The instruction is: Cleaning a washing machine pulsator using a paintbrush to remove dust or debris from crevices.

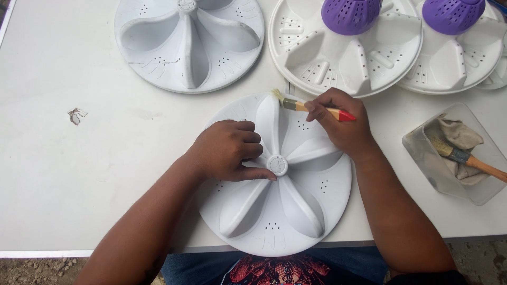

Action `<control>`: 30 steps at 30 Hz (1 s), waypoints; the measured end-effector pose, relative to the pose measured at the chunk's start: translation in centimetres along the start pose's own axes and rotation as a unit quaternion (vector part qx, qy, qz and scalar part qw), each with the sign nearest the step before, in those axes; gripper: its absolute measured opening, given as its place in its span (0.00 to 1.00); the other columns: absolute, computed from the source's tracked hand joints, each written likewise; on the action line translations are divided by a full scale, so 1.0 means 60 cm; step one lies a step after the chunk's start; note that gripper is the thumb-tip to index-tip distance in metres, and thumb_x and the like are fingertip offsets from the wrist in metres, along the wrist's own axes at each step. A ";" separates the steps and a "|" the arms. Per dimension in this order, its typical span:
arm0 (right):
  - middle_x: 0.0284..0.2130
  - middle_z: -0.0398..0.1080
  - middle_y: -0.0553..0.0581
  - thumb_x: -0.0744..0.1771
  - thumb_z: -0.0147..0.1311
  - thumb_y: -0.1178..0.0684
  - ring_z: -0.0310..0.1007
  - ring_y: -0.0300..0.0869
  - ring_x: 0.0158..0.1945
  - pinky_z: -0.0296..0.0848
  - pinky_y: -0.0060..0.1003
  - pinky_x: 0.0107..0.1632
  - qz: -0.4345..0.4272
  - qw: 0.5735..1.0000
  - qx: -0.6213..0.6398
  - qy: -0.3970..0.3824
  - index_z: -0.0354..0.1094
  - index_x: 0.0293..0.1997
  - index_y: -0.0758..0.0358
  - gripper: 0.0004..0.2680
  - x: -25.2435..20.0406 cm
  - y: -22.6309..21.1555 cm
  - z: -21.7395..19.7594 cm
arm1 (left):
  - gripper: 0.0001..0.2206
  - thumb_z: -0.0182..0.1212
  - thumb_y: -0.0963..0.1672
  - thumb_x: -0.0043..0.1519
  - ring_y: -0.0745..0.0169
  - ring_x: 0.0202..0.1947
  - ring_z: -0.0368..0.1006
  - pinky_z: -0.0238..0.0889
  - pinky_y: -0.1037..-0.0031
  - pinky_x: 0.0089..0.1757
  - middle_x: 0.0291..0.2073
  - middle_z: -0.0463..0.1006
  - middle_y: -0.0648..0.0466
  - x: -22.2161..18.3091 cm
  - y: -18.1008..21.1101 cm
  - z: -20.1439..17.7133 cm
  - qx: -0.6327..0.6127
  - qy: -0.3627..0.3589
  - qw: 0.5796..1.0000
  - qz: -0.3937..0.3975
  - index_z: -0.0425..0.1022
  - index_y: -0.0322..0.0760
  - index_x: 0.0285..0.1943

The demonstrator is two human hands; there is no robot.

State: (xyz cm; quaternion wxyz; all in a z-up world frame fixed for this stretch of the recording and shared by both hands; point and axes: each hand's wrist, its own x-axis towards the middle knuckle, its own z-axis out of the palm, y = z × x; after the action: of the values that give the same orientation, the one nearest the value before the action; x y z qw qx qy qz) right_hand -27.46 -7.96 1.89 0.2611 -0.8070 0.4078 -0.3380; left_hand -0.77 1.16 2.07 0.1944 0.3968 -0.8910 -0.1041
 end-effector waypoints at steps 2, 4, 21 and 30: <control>0.28 0.76 0.63 0.73 0.54 0.48 0.77 0.50 0.34 0.72 0.44 0.47 0.005 0.998 0.068 -0.016 0.71 0.38 0.65 0.11 0.009 0.005 -0.004 | 0.26 0.64 0.62 0.59 0.63 0.25 0.68 0.65 0.74 0.29 0.14 0.70 0.56 0.004 -0.004 -0.002 0.006 0.001 1.000 -0.001 0.77 0.42 0.23; 0.27 0.75 0.61 0.75 0.55 0.50 0.75 0.47 0.31 0.72 0.42 0.45 0.028 1.000 -0.006 0.011 0.70 0.37 0.64 0.11 0.010 0.011 -0.004 | 0.26 0.64 0.62 0.59 0.63 0.25 0.68 0.65 0.74 0.29 0.14 0.69 0.56 0.001 -0.003 0.000 0.003 0.001 1.000 -0.001 0.77 0.42 0.23; 0.32 0.76 0.67 0.73 0.59 0.55 0.78 0.57 0.39 0.75 0.59 0.54 -0.080 0.994 -0.068 0.039 0.72 0.41 0.70 0.08 0.000 -0.004 -0.016 | 0.27 0.65 0.62 0.59 0.62 0.24 0.67 0.64 0.74 0.28 0.14 0.69 0.56 0.000 -0.003 0.001 0.001 0.019 1.000 0.009 0.77 0.42 0.23; 0.19 0.71 0.64 0.69 0.59 0.59 0.74 0.53 0.28 0.76 0.49 0.43 -0.201 0.968 -0.097 -0.115 0.69 0.30 0.67 0.08 0.104 -0.094 0.014 | 0.28 0.64 0.63 0.58 0.63 0.23 0.67 0.64 0.74 0.27 0.13 0.67 0.57 0.000 -0.009 0.007 0.000 0.040 0.999 0.020 0.75 0.42 0.21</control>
State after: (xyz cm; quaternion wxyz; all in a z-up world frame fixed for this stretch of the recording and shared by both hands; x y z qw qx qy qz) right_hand -21.35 -10.04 7.36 0.1537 -0.9272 0.2354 -0.2474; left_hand -0.59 0.85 1.51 0.2324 0.3827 -0.8902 -0.0842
